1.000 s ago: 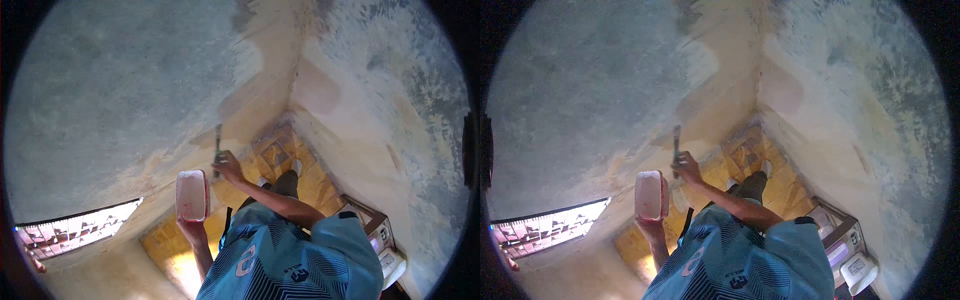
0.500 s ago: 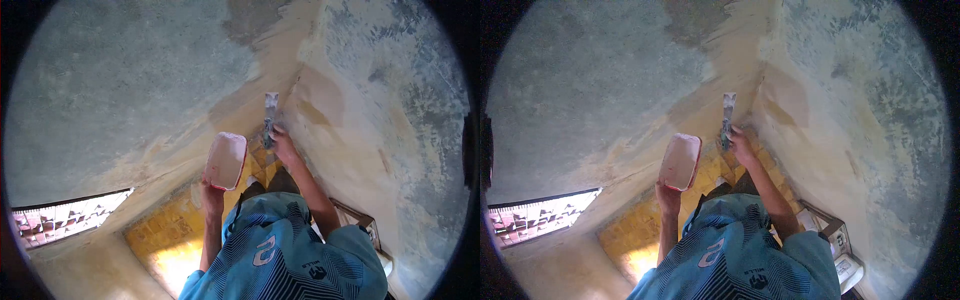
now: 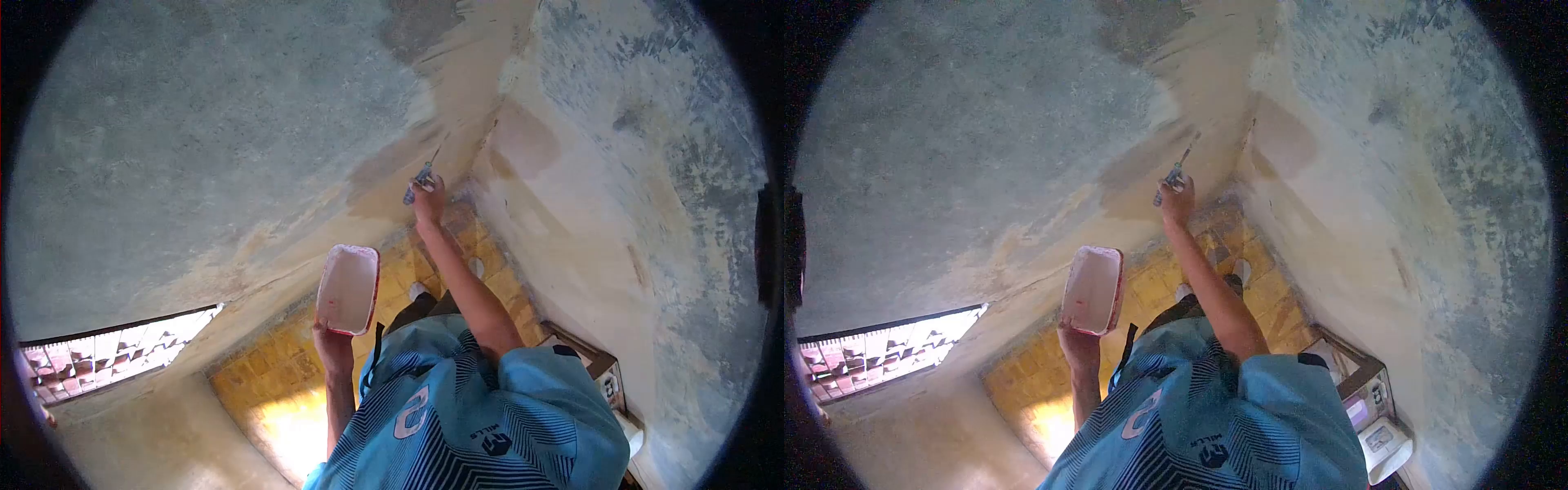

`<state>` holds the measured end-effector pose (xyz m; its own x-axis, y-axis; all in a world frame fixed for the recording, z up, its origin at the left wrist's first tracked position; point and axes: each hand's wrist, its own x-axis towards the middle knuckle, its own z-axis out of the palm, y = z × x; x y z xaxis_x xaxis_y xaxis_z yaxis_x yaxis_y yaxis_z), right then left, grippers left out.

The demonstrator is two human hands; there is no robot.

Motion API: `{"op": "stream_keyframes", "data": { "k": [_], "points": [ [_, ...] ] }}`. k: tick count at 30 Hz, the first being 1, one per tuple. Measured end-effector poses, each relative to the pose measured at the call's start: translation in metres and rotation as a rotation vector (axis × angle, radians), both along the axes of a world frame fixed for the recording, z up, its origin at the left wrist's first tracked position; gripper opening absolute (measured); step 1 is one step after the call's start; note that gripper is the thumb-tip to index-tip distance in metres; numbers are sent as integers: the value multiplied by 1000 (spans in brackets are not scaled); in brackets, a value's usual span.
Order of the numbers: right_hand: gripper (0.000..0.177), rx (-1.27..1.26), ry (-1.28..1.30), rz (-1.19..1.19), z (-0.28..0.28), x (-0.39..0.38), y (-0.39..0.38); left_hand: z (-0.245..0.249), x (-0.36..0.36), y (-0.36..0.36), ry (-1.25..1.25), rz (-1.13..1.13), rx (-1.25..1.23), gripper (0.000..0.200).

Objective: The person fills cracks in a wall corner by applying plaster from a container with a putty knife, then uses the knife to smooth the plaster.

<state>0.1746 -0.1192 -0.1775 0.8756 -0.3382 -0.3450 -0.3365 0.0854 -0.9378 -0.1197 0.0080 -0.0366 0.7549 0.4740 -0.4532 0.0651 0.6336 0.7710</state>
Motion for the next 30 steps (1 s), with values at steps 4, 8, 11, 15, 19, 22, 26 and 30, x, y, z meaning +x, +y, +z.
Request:
{"op": "stream_keyframes", "data": {
  "k": [4, 8, 11, 15, 19, 22, 26, 30],
  "points": [
    [62, 13, -3, 5, -2, 13, 21, 8, -3, 1, 31, 30, 47, 63],
    [55, 74, -56, -43, 2, 11, 40, 7, -7, 8, 7, 18, 58, 64],
    [50, 162, -107, -40, -10, 7, 54, 8, -10, 11, 16, 26, 32, 64],
    [48, 198, -145, 9, 8, -12, 59, 0, -15, 17, 35, 34, 37, 65],
    [49, 50, -175, 16, -1, -17, 60, 2, -14, 19, 30, 35, 28, 66],
    [49, 78, -180, -9, 9, 3, 37, 2, -13, 23, 41, 29, 41, 66],
    [48, 30, -180, -45, 43, 23, 14, -2, -16, 23, 70, 66, 12, 66],
    [49, 70, -162, -14, 30, 32, 18, 0, -14, 22, 56, 54, 6, 67]
  ]
}}
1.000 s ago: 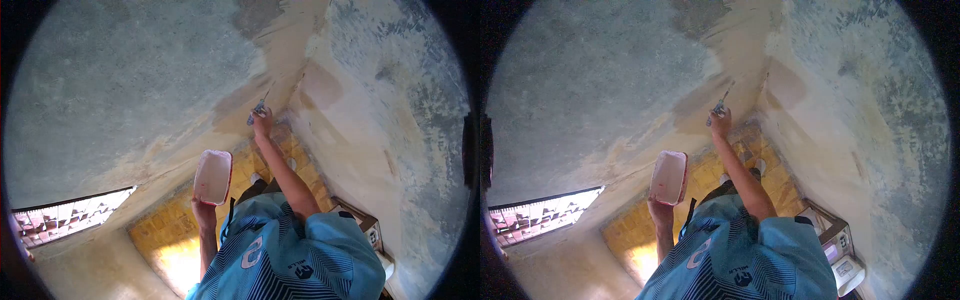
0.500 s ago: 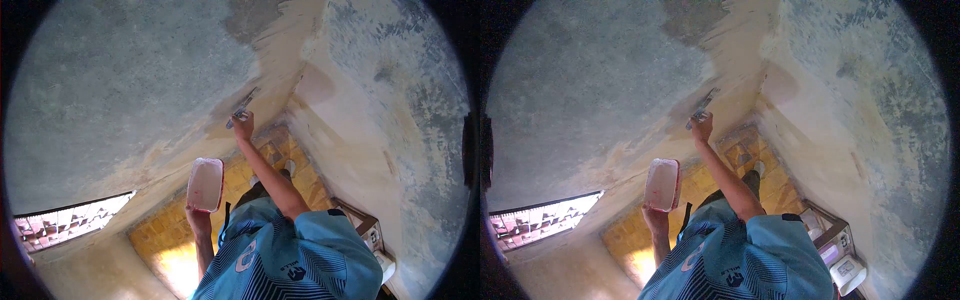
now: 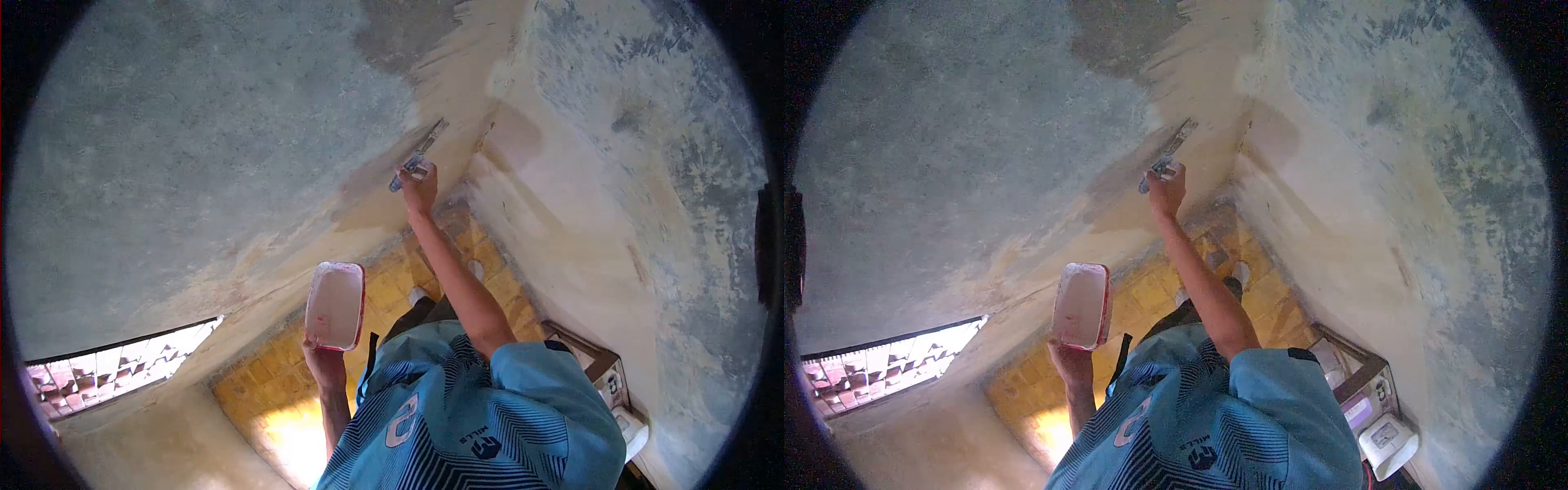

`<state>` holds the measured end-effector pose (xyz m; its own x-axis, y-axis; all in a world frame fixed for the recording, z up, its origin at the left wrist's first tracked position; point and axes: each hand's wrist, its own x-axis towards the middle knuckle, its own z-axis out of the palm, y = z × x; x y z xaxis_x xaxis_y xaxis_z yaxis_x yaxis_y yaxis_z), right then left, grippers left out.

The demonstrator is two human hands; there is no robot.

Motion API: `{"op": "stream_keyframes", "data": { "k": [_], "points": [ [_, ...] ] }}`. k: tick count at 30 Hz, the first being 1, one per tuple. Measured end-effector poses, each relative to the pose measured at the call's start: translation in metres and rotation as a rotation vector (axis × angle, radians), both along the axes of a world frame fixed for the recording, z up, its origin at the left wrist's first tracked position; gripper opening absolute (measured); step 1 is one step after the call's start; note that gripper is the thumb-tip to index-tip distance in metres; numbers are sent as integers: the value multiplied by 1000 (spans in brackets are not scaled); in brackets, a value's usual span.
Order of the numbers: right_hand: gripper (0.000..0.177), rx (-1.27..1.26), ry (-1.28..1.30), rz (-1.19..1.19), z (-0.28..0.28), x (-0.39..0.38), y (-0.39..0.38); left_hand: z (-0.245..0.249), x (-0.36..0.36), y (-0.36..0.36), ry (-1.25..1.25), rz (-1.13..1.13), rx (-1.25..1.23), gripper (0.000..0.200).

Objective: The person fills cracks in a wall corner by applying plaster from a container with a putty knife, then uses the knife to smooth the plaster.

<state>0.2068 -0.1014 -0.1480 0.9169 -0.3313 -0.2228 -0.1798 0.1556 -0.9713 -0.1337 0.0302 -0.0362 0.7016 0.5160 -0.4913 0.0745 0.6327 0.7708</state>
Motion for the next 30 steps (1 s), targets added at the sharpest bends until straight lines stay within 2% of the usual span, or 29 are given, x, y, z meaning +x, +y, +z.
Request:
{"op": "stream_keyframes", "data": {
  "k": [3, 6, 9, 10, 13, 15, 17, 19, 21, 23, 26, 27, 30],
  "points": [
    [50, -28, 31, 27, 16, -17, 8, 0, -2, 2, -6, 3, 4, 67],
    [49, -20, 13, 79, -22, -23, 28, -5, -5, 6, -23, 0, 14, 67],
    [48, 108, -56, 124, -3, -49, 36, 0, -2, 5, -41, 11, 20, 66],
    [48, 44, -25, 167, -8, -54, 39, 2, 0, 5, -45, 20, 20, 66],
    [49, 64, -16, 279, 12, -95, 19, -1, 4, 7, -8, 27, 17, 68],
    [50, -120, 77, 347, 25, -126, -9, 1, 14, 4, -53, -10, 94, 71],
    [49, -100, 52, 333, 23, -156, -47, -4, 21, 3, -78, -59, 123, 75],
    [45, 78, 106, 474, 61, -168, -99, -6, 31, 3, -86, -108, 107, 78],
    [39, 115, -80, 399, 94, -173, -139, -3, 51, -6, -115, -139, 80, 79],
    [34, 154, -17, 454, 145, -167, -179, -3, 70, -15, -158, -183, 47, 80],
    [32, -46, 89, 506, 238, -160, -189, 5, 95, -39, -194, -202, 0, 83],
    [32, -144, 94, 600, 261, -153, -190, 3, 100, -47, -245, -215, -38, 84],
    [33, -403, 110, 817, 302, -131, -192, 1, 116, -71, -366, -257, -162, 89]
  ]
}}
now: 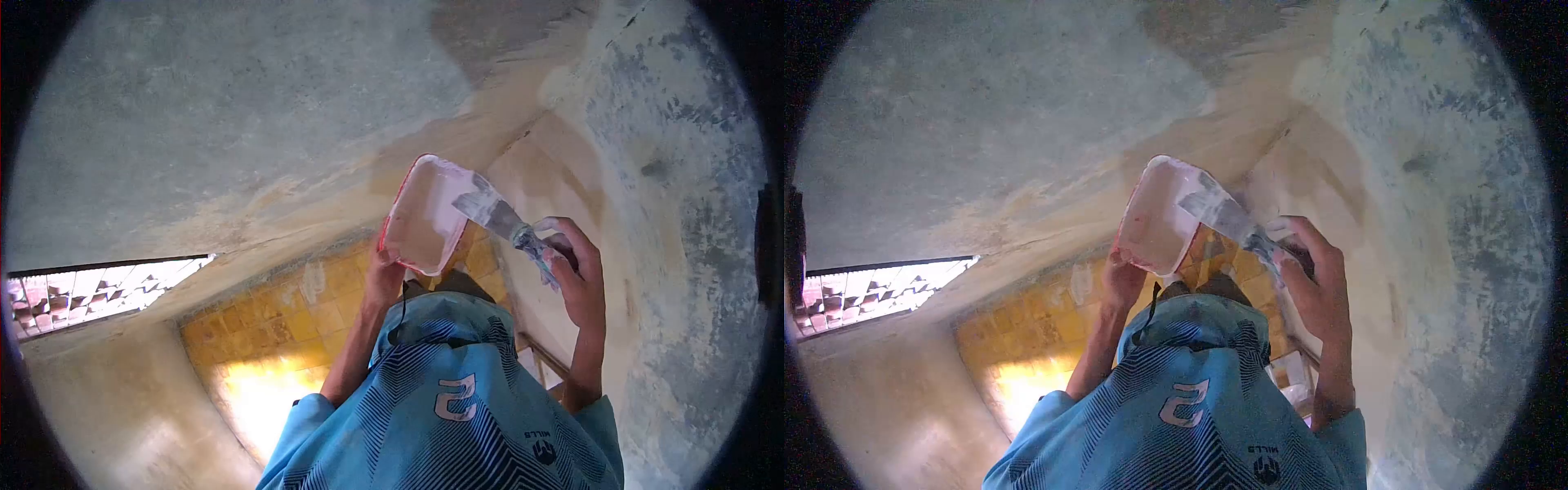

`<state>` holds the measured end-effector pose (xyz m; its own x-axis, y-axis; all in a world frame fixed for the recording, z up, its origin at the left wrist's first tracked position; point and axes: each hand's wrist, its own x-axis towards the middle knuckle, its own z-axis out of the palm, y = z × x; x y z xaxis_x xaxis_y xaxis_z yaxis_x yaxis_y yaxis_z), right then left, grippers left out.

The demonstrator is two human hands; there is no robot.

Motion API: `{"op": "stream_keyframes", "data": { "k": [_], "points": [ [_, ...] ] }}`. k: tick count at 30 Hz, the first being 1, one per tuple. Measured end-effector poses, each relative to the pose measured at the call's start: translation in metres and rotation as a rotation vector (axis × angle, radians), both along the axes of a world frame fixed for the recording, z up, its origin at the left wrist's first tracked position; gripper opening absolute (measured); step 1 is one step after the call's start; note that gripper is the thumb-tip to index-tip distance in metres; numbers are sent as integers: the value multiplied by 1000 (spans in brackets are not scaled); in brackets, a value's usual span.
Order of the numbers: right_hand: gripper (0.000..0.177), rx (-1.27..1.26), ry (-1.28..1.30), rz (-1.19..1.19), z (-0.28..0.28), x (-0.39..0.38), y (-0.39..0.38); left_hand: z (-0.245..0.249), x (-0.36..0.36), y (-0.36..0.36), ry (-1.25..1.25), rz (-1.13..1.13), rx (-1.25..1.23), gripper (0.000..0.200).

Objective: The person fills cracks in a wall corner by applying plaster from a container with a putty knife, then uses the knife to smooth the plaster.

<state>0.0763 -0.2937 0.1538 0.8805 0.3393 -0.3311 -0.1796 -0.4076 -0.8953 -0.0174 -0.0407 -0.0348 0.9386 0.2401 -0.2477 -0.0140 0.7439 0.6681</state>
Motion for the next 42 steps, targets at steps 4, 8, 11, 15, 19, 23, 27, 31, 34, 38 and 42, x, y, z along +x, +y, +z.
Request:
{"op": "stream_keyframes", "data": {
  "k": [4, 8, 11, 15, 19, 23, 27, 31, 34, 38, 42],
  "points": [
    [35, -243, -533, 260, 23, 23, 6, -1, 24, -39, -63, -46, -72, 81],
    [35, -433, -562, 374, 34, 44, 6, 23, 52, -74, -94, -89, -68, 88],
    [35, -519, -582, 422, 34, 59, -2, 31, 67, -94, -107, -110, -46, 95],
    [34, -580, -580, 395, 28, 74, -13, 37, 80, -113, -103, -91, -29, 100],
    [36, -571, -662, 409, 15, 87, -25, 28, 91, -127, -96, -67, -2, 102],
    [35, -536, -598, 413, 10, 98, -28, 31, 96, -138, -50, -15, 33, 99],
    [33, -367, -626, 380, -14, 110, -37, 39, 100, -140, -39, 5, 59, 96],
    [33, -248, -511, 415, -21, 121, -42, 34, 101, -134, -71, -56, 205, 92],
    [35, -183, -433, 367, -29, 124, -49, 36, 104, -134, -54, -47, 316, 91],
    [39, -69, -400, 297, -55, 129, -63, 42, 104, -133, 17, -52, 373, 87],
    [42, -58, -396, 267, -64, 128, -74, 53, 104, -136, 42, -70, 384, 80]
  ]
}}
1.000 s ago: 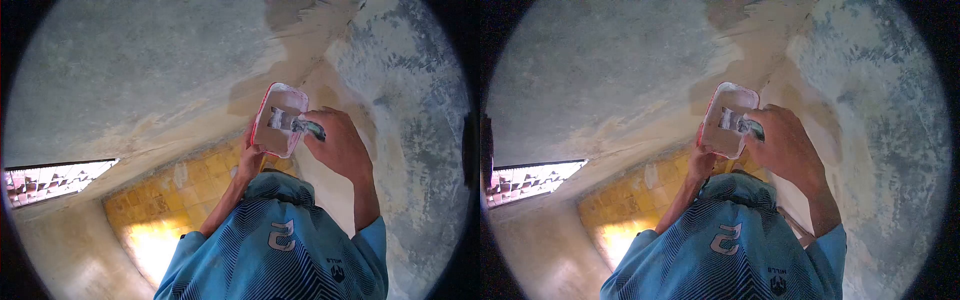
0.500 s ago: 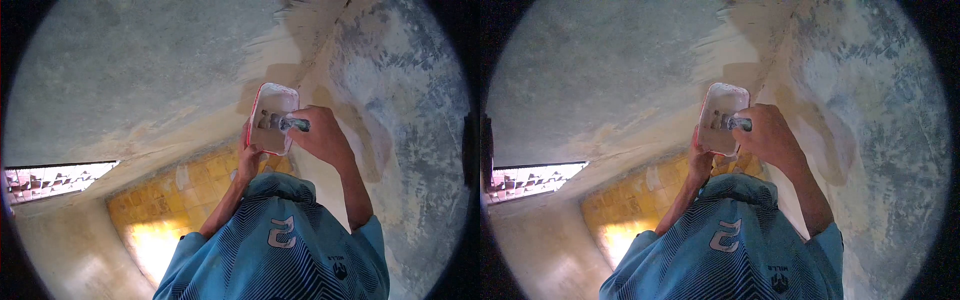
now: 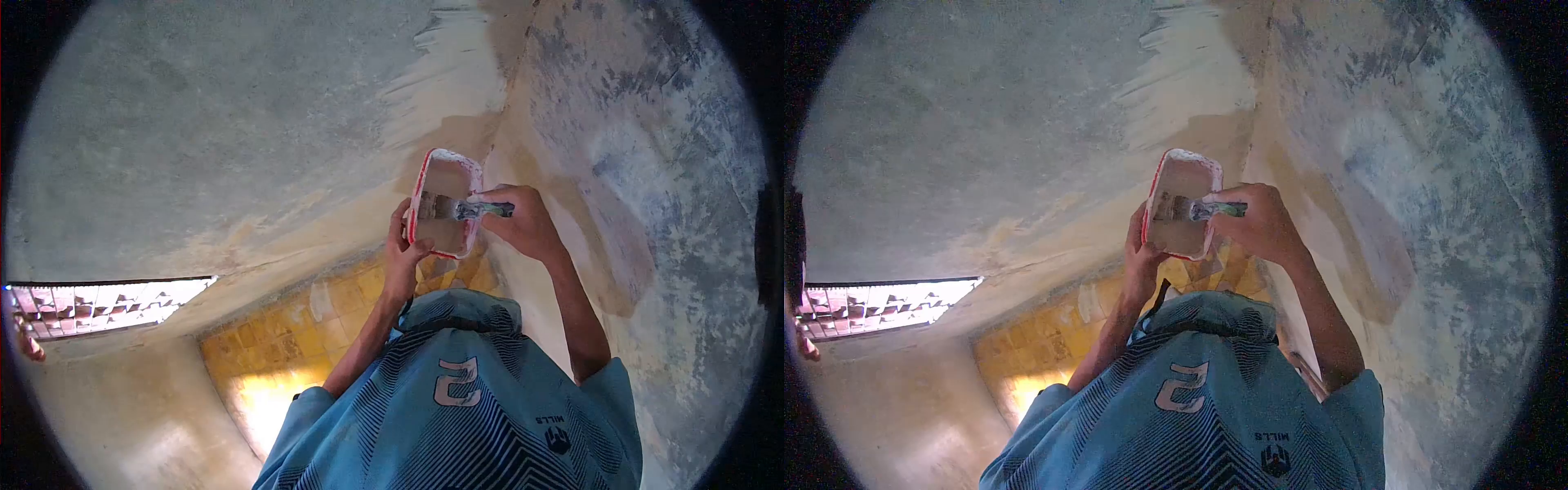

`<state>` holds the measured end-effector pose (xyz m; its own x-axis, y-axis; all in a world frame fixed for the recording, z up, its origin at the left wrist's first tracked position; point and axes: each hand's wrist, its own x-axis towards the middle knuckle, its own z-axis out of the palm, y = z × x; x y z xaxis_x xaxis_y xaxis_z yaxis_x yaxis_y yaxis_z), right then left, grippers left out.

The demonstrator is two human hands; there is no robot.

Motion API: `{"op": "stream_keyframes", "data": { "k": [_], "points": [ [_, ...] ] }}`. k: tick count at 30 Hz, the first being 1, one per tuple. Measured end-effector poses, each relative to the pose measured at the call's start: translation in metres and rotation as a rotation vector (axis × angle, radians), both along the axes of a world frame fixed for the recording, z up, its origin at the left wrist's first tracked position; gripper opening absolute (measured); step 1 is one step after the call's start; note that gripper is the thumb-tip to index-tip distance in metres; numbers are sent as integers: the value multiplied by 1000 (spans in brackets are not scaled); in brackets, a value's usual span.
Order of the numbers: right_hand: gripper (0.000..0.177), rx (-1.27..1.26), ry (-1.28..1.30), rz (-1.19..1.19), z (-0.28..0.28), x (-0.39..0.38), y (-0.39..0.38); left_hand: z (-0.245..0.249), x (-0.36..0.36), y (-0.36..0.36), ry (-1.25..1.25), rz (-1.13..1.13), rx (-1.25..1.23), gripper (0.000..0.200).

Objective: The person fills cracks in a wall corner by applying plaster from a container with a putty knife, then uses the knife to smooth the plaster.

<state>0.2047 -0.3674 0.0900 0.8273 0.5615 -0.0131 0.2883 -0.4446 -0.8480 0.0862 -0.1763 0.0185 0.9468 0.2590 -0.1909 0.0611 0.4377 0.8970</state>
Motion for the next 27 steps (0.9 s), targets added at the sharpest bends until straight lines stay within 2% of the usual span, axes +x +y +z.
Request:
{"op": "stream_keyframes", "data": {
  "k": [3, 9, 12, 15, 18, 21, 27],
  "points": [
    [34, -22, 103, -25, 4, -4, -5, -2, 1, -2, 101, 24, -19, 75],
    [33, 102, 120, -20, 5, -5, -18, -8, 0, 1, 52, -17, 55, 72],
    [34, 110, 50, -30, 6, -8, -24, -8, 1, 1, 99, -4, 6, 72],
    [36, 174, 291, -57, 11, -13, -30, -8, 3, 0, 82, 8, -17, 72],
    [35, 233, 410, -175, 1, -15, -39, -5, 3, 0, 66, 3, -88, 69],
    [36, 370, 463, -166, -14, -12, -54, -4, 2, 3, -14, -15, -189, 65],
    [38, 475, 398, -292, 6, -27, -56, 4, 4, 7, -51, -45, -233, 63]
  ]
}}
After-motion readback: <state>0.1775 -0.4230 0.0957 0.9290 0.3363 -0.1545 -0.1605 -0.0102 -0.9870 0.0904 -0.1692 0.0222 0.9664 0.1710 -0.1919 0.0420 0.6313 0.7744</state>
